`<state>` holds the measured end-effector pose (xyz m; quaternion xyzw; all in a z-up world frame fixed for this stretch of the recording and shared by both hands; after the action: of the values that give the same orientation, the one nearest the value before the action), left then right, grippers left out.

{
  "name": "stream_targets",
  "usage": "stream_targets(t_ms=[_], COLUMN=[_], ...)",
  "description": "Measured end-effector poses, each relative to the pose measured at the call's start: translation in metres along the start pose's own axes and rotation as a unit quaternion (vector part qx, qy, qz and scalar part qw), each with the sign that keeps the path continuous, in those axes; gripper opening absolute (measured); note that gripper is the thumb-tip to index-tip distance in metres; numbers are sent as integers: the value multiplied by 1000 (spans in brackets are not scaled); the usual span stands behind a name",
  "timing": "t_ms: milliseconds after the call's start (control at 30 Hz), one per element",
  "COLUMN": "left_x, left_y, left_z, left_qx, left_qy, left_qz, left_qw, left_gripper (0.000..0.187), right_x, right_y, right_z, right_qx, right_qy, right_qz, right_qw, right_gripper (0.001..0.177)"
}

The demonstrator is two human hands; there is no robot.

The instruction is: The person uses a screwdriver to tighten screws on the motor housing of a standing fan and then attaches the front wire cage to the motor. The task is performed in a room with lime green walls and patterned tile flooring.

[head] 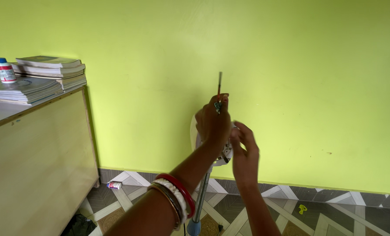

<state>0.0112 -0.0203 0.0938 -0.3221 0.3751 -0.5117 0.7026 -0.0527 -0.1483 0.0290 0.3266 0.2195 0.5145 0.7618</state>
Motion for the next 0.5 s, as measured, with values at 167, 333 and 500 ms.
stream_targets(t_ms=[167,333,500], left_x=[24,23,89], left_y=[-20,18,145], left_z=[-24,-65,-78], left_qx=[-90,-96,-429], left_qy=[36,-22,198], left_qz=[-44,20,-178], left_qw=[994,995,863], left_gripper=[52,67,50], right_x=[2,-48,-82], right_y=[52,33,28], right_z=[-2,-30,-62], right_qx=[-68,157,160], right_qy=[39,-49,-20], right_qz=[-59,-118,-372], right_qw=[995,979,914], right_gripper=[34,34,32])
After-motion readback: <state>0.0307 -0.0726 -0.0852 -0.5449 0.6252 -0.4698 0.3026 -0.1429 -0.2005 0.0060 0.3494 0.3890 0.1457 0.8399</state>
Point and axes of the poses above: each hand's wrist, its own z-axis towards the middle knuckle, its own x-axis out of the palm, y = z × x, the point moved 8 cm from there along z, towards the middle knuckle, and after that the axes turned 5 degrees about y, right-handed, at the moved point
